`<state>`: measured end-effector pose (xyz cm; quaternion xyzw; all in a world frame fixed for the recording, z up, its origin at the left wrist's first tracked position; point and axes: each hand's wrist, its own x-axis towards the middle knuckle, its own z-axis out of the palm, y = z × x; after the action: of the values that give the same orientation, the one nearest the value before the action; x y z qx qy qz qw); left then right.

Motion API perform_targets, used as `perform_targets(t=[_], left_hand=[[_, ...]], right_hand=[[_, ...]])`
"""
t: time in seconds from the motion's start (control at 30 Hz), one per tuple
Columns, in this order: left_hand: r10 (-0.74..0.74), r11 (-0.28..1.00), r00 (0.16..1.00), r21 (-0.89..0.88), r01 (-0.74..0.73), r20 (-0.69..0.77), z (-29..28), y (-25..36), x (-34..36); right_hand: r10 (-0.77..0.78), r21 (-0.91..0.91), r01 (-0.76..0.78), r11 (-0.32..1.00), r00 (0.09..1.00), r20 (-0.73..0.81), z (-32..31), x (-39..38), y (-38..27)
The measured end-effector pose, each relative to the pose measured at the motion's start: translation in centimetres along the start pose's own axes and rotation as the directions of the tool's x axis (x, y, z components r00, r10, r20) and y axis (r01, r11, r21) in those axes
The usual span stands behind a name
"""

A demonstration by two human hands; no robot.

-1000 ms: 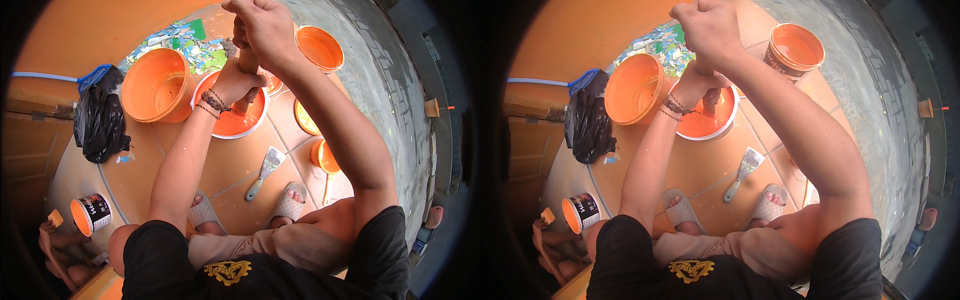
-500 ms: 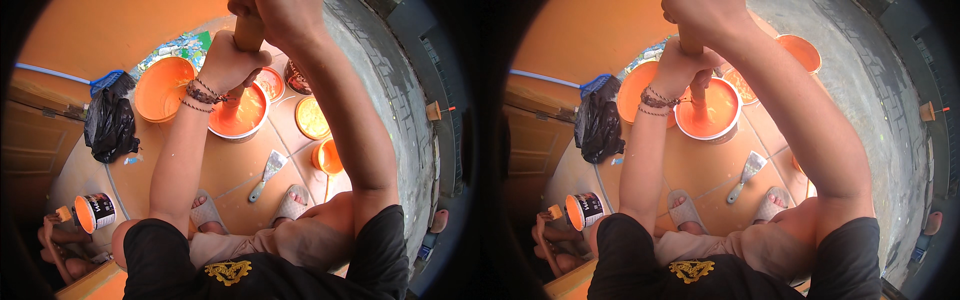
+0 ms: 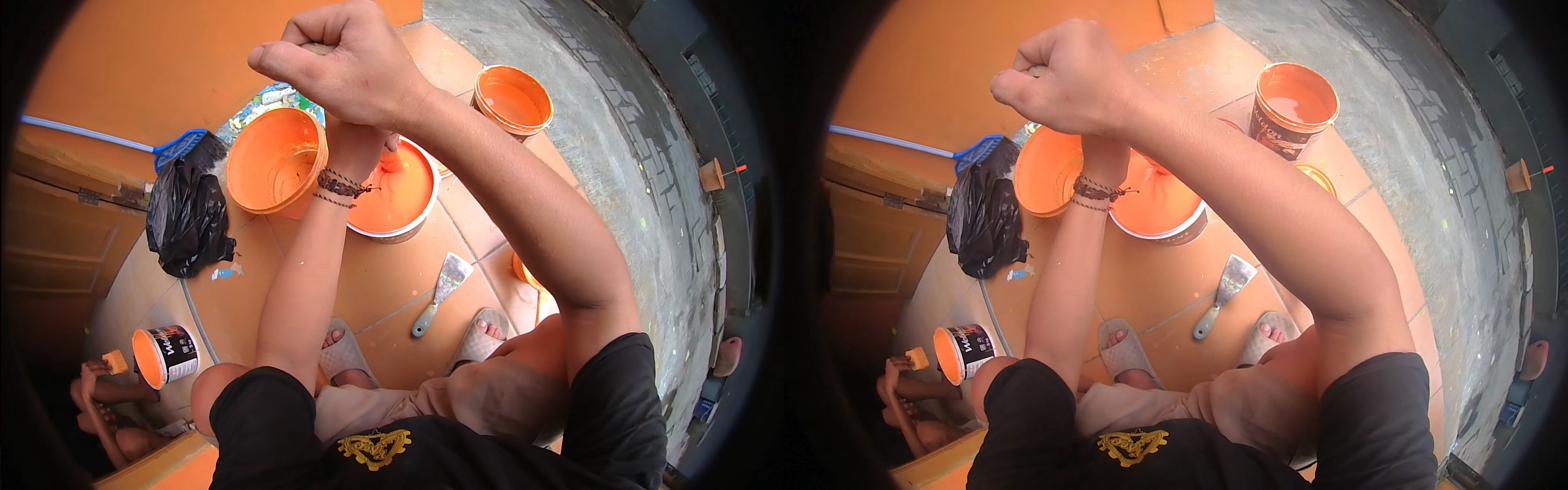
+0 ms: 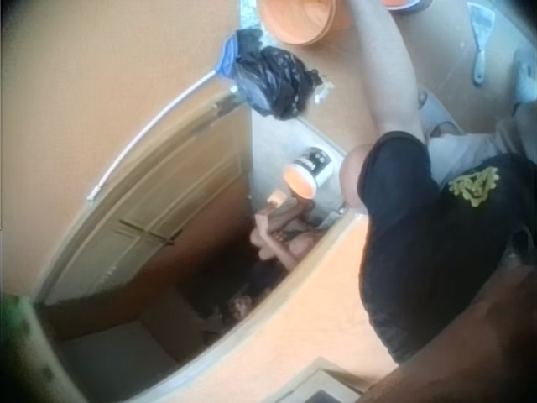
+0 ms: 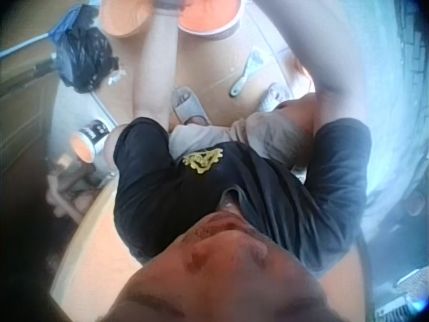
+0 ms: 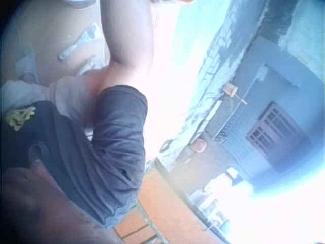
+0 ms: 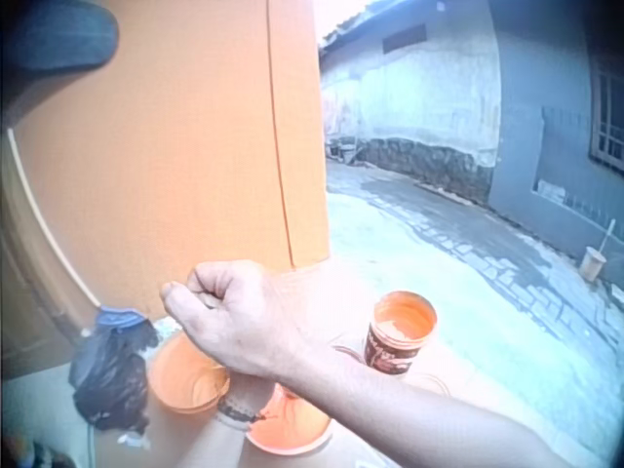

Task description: The person sits on the floor and uses a wooden stick to stir orange paint in a white bucket. They scrape the stick against the bucket rim, pour more orange paint from a smaller bucket into the main bucket, and continue stirring.

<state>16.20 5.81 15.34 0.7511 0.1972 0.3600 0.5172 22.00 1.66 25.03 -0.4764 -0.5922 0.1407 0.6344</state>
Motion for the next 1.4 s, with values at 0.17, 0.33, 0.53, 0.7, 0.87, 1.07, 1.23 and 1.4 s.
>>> perform_targets(t=[0.17,0.33,0.53,0.7,0.87,1.07,1.23,1.4], left_hand=[[-0.146,0.949,0.988,-0.290,0.127,-0.045,1.6,-3.9,-1.2],[-0.256,0.882,0.960,-0.381,0.278,0.110,1.7,-5.1,-1.5],[-0.416,0.806,0.862,-0.322,0.496,0.288,1.0,-3.7,-2.1],[-0.425,0.840,0.841,-0.200,0.504,0.335,-0.7,-1.8,-2.1],[-0.324,0.921,0.913,-0.136,0.364,0.248,-2.0,0.4,-1.0],[-0.165,0.975,0.982,-0.135,0.176,0.088,-2.2,0.7,0.5],[-0.084,0.989,0.996,-0.124,0.083,-0.007,-1.3,-2.1,1.1],[-0.086,0.974,0.993,-0.216,0.066,-0.086,0.9,-5.3,0.9]], right_hand=[[0.089,-0.113,-0.081,0.990,0.994,0.067,0.8,-1.5,3.7],[0.213,-0.073,-0.211,0.975,0.977,0.018,0.6,-2.1,5.8],[0.375,0.116,-0.367,0.923,0.926,-0.050,-0.2,-2.2,6.5],[0.407,0.212,-0.377,0.902,0.905,-0.121,-0.2,-2.0,6.1],[0.232,0.324,-0.155,0.933,0.949,-0.214,-0.1,-0.1,3.6],[0.067,0.274,-0.017,0.962,0.982,-0.175,-0.2,1.1,0.6],[-0.009,0.067,0.017,0.998,0.992,-0.125,0.4,0.9,2.0],[0.128,-0.104,-0.127,0.986,0.992,0.004,0.9,-0.3,5.3]])
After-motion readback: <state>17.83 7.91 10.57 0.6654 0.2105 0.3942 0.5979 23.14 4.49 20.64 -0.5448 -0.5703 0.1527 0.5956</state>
